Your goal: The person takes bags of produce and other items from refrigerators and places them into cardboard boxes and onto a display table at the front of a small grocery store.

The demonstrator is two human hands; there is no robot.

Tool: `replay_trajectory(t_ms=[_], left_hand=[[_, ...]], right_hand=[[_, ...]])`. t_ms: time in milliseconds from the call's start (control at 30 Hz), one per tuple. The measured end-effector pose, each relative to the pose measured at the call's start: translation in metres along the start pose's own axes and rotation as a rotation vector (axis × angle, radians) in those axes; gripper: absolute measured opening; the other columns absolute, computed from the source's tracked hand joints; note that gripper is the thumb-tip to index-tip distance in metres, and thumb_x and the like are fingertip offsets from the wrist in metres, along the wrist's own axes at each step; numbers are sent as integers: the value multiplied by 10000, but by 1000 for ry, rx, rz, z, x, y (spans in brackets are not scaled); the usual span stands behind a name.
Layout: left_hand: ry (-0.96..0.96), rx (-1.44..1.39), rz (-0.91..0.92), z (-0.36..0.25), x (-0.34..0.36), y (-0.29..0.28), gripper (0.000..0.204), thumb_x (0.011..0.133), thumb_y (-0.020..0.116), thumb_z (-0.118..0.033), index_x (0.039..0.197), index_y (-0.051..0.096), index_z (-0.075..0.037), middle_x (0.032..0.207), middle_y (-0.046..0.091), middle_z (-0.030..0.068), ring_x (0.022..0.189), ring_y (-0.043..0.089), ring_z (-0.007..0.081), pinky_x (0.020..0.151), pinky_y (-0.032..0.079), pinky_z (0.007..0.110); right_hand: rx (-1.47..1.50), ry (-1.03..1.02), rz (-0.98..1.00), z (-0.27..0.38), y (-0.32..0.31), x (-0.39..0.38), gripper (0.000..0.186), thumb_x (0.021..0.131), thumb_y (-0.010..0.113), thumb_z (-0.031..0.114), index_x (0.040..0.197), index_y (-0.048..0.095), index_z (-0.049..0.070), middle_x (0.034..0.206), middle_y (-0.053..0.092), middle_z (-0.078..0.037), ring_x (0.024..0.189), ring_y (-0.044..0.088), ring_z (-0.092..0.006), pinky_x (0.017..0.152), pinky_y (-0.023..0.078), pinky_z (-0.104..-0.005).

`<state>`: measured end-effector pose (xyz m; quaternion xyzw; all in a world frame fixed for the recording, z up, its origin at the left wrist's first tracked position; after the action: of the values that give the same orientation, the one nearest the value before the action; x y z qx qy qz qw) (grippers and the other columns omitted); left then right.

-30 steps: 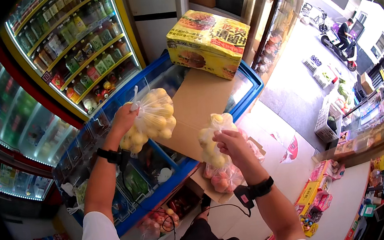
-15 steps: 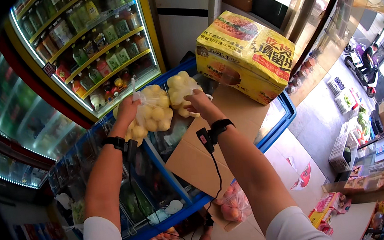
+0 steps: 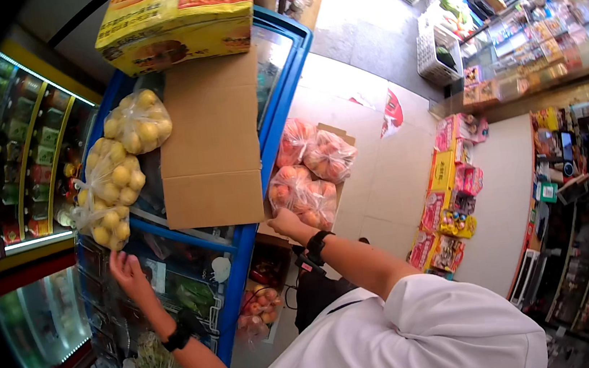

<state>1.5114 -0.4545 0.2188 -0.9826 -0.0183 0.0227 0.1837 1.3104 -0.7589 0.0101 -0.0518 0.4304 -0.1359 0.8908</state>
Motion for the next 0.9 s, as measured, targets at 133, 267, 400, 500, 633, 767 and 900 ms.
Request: replay_trajectory(t_ms=[133,267,400,500,633,767,900], left_hand=[[-404,-136,249,56,-143,4,374,886,529,-138,1229,431,-27,986,577,76,844,543,140,756,440,256],[-539,122,687,22,-235,62,325,850,548,-125,1156,505,-23,1004,575,94,863,566,160,760,469,282],[-232,323,1023,11,-269,114,347,813,598,-168,1123,532,-26,979,582,139,844,586,230,765,479,313],[-47,514,977,-18,-267,159,329,798,615,-179,1100,560,-62,928,603,137,853,590,271,752,474,342],[20,669,761,-61,-280,222,320,809,596,-171,1100,554,-44,909,606,132,827,596,277,738,473,350],[16,705,832,-99,-330,333,327,830,586,-174,1121,538,-35,902,606,115,788,596,220,710,480,321],[-181,661,1057,-125,-387,424,338,863,566,-204,1154,524,-37,935,608,83,815,579,160,738,469,285]], right_hand=[[-30,-119,90,33,-36,-62,209,819,565,209,846,648,20,637,631,-47,497,561,-124,509,452,-271],[-230,-366,-147,40,-132,-117,317,802,611,288,696,637,-10,541,593,-64,476,563,-144,499,455,-285],[19,-392,-360,72,-267,-203,286,841,618,251,715,616,-5,550,561,-54,483,509,-115,478,410,-257],[-170,-954,-775,118,-371,-289,135,778,689,133,793,621,18,632,573,-33,559,517,-98,522,402,-232],[-108,-1599,-950,116,-512,-406,406,757,711,184,1048,525,-31,826,571,-83,677,538,-157,602,423,-254],[-266,-1714,-1042,52,-654,-465,413,768,698,193,1062,516,-33,814,563,-77,671,528,-150,597,415,-250],[-314,-1658,-1126,1,-774,-484,420,779,684,202,1077,508,-35,803,555,-71,665,518,-144,593,407,-245]])
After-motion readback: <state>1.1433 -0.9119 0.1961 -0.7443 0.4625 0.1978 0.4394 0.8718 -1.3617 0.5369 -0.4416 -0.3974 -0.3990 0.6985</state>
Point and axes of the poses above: each hand's wrist, its own x-axis towards the middle knuckle, its own y-axis out of the palm, z = x × y, the point moved 2 cm from there along x, towards the middle knuckle
